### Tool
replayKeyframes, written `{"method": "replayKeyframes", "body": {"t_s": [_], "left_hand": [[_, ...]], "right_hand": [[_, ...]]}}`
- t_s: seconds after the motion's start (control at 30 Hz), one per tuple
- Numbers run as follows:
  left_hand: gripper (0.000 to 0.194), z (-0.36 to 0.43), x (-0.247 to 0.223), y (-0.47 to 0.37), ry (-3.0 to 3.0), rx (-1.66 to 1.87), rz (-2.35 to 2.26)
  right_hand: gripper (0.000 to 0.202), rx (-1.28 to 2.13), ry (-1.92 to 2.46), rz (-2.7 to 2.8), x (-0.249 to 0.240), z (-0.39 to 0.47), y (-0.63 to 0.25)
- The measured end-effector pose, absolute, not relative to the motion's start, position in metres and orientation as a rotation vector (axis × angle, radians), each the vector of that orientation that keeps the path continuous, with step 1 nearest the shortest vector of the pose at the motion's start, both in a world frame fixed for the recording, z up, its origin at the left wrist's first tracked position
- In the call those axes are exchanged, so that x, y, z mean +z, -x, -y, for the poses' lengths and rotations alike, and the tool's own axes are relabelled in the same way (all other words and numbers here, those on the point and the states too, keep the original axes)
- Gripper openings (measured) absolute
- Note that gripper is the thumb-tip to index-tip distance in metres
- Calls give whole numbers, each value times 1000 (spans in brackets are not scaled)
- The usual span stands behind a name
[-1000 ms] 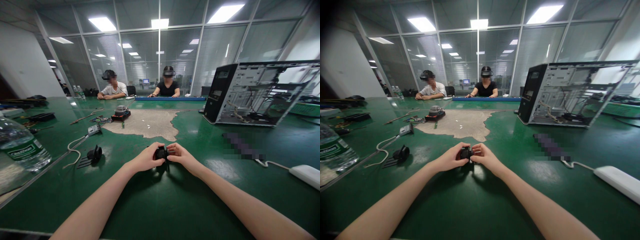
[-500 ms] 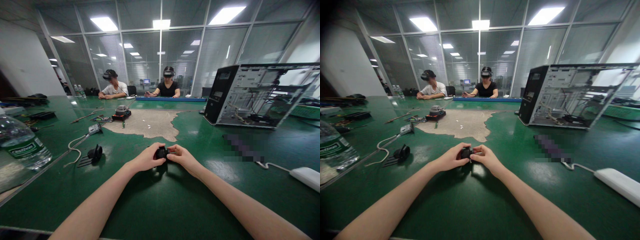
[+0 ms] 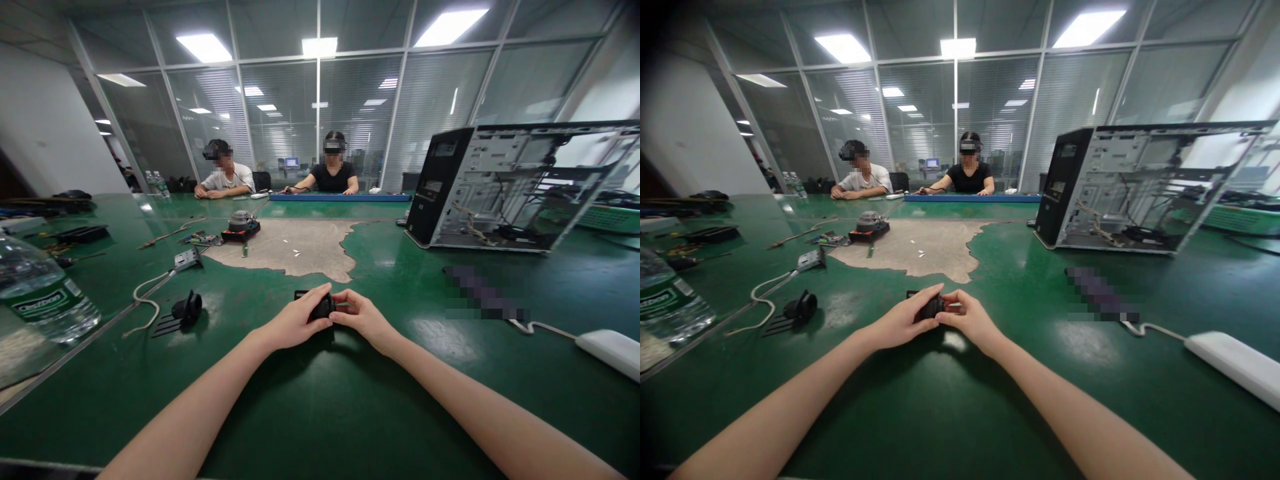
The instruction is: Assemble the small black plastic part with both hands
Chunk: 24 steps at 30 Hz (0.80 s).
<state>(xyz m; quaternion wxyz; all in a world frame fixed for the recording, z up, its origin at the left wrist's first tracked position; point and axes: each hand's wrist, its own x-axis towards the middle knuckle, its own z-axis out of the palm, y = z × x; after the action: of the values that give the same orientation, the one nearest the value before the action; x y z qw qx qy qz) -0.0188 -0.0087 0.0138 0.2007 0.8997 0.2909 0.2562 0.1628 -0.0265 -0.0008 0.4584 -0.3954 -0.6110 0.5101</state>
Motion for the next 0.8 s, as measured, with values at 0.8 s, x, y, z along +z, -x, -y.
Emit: {"method": "replayKeyframes", "body": {"t_s": [0.8], "left_hand": [[33,11,25,18,-2440,841,-694]], "right_hand": [[28,1240,940,1593,-2,28,-166]]}}
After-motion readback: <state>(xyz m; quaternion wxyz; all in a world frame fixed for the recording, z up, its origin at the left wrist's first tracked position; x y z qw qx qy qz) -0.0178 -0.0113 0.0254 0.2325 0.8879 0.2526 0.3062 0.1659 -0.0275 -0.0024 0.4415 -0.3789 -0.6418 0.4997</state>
